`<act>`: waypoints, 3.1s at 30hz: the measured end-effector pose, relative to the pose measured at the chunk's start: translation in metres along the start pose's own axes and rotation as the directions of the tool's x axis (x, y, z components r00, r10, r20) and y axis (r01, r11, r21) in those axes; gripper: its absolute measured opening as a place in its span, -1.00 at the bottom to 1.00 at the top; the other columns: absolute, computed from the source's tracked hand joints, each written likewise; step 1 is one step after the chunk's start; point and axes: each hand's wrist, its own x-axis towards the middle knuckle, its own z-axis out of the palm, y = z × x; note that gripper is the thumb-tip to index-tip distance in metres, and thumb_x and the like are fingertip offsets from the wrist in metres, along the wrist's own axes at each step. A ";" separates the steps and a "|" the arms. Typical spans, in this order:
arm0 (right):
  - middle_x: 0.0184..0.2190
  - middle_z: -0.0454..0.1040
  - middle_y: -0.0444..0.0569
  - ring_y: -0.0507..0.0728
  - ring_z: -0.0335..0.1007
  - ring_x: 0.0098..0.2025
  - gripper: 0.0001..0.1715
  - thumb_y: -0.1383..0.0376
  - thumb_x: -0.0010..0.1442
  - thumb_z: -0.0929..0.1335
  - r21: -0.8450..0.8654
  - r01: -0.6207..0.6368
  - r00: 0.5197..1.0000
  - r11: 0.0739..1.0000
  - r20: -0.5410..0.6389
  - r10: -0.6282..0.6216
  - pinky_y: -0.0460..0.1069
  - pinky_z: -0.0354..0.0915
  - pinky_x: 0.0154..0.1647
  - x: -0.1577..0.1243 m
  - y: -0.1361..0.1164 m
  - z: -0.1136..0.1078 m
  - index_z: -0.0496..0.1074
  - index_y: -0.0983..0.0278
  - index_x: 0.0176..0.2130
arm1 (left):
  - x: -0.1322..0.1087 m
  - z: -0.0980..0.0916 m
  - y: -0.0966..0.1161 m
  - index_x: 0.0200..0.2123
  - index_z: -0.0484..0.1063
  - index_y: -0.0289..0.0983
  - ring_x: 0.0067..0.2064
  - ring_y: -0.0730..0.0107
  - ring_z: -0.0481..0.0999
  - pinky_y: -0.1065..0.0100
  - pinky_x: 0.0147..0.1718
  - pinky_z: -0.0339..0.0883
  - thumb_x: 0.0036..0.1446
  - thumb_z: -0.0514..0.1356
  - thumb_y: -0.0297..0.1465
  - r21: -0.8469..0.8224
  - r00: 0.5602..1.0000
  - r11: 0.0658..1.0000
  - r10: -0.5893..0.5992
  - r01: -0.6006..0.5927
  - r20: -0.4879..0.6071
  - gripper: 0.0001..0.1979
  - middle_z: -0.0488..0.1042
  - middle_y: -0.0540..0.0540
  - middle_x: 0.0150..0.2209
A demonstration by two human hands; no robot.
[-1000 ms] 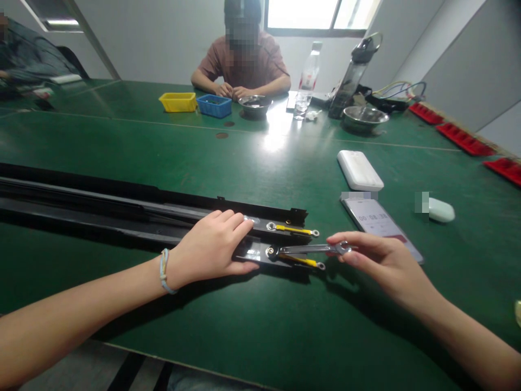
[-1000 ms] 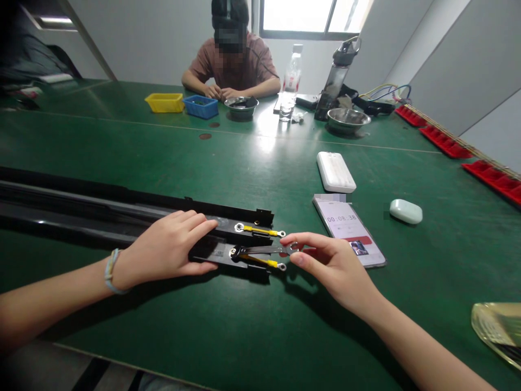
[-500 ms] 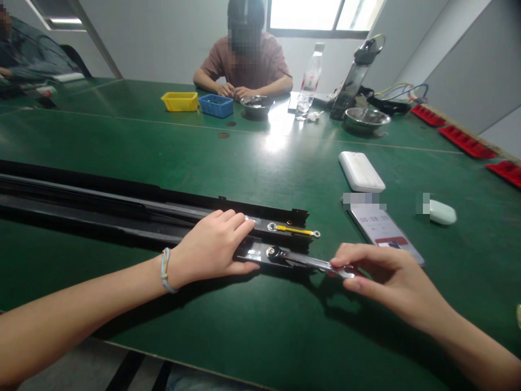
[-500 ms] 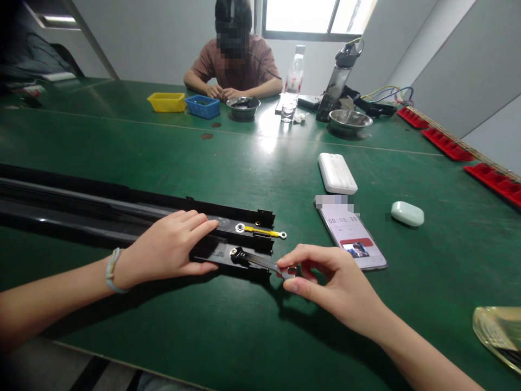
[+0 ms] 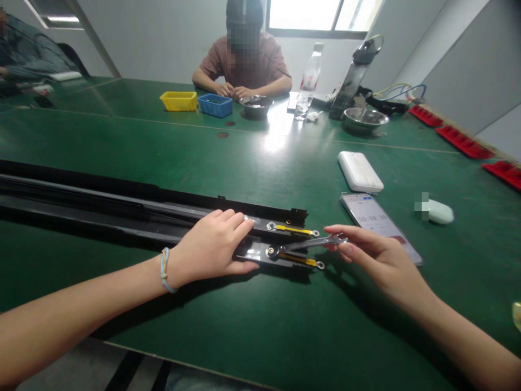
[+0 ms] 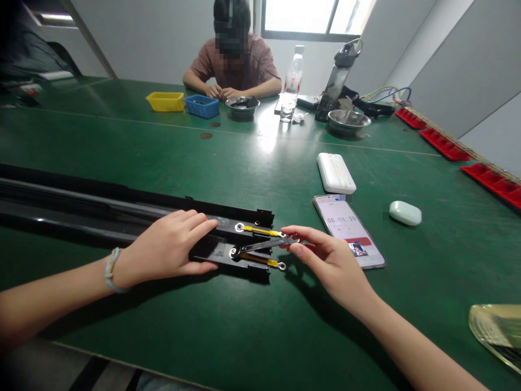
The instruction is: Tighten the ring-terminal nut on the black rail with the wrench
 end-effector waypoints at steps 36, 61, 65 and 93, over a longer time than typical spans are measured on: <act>-0.34 0.64 0.00 0.24 0.54 -0.31 -0.71 0.07 -0.04 0.49 -0.010 0.001 0.987 1.000 0.158 0.001 0.05 0.45 -0.34 -0.003 -0.003 -0.011 0.64 0.13 -0.30 | 0.001 0.003 -0.001 -0.08 0.35 -0.37 -0.21 0.13 0.40 0.17 -0.22 0.29 0.09 0.10 0.05 0.000 1.000 1.000 -0.001 0.001 0.003 -0.41 0.44 -0.21 -0.20; -0.37 0.61 0.01 0.19 0.54 -0.28 -0.56 0.06 -0.07 0.51 0.312 -0.259 0.966 0.914 0.071 0.249 0.03 0.42 -0.28 0.006 0.018 -0.003 0.52 0.25 -0.23 | 0.003 0.001 0.001 -0.09 0.35 -0.35 -0.21 0.15 0.40 0.19 -0.23 0.29 0.09 0.10 0.05 -0.003 1.000 1.000 -0.004 0.004 -0.001 -0.42 0.44 -0.21 -0.19; -0.37 0.60 0.00 0.18 0.53 -0.31 -0.60 0.06 -0.09 0.52 0.257 -0.246 0.969 0.935 0.100 0.228 0.03 0.41 -0.30 0.006 0.014 -0.008 0.50 0.24 -0.30 | 0.003 0.001 0.001 -0.08 0.35 -0.37 -0.22 0.13 0.40 0.16 -0.24 0.29 0.10 0.09 0.05 -0.013 1.000 1.000 0.000 0.000 0.000 -0.41 0.44 -0.20 -0.21; -0.45 0.55 -0.07 0.09 0.46 -0.45 -0.67 0.13 -0.19 0.57 0.198 -0.218 0.965 0.956 0.188 0.181 -0.06 0.38 -0.46 0.001 0.012 -0.014 0.48 0.22 -0.45 | 0.000 0.001 0.001 -0.07 0.35 -0.37 -0.21 0.13 0.40 0.16 -0.23 0.29 0.10 0.09 0.05 -0.005 1.000 1.000 0.001 -0.001 -0.001 -0.40 0.43 -0.19 -0.20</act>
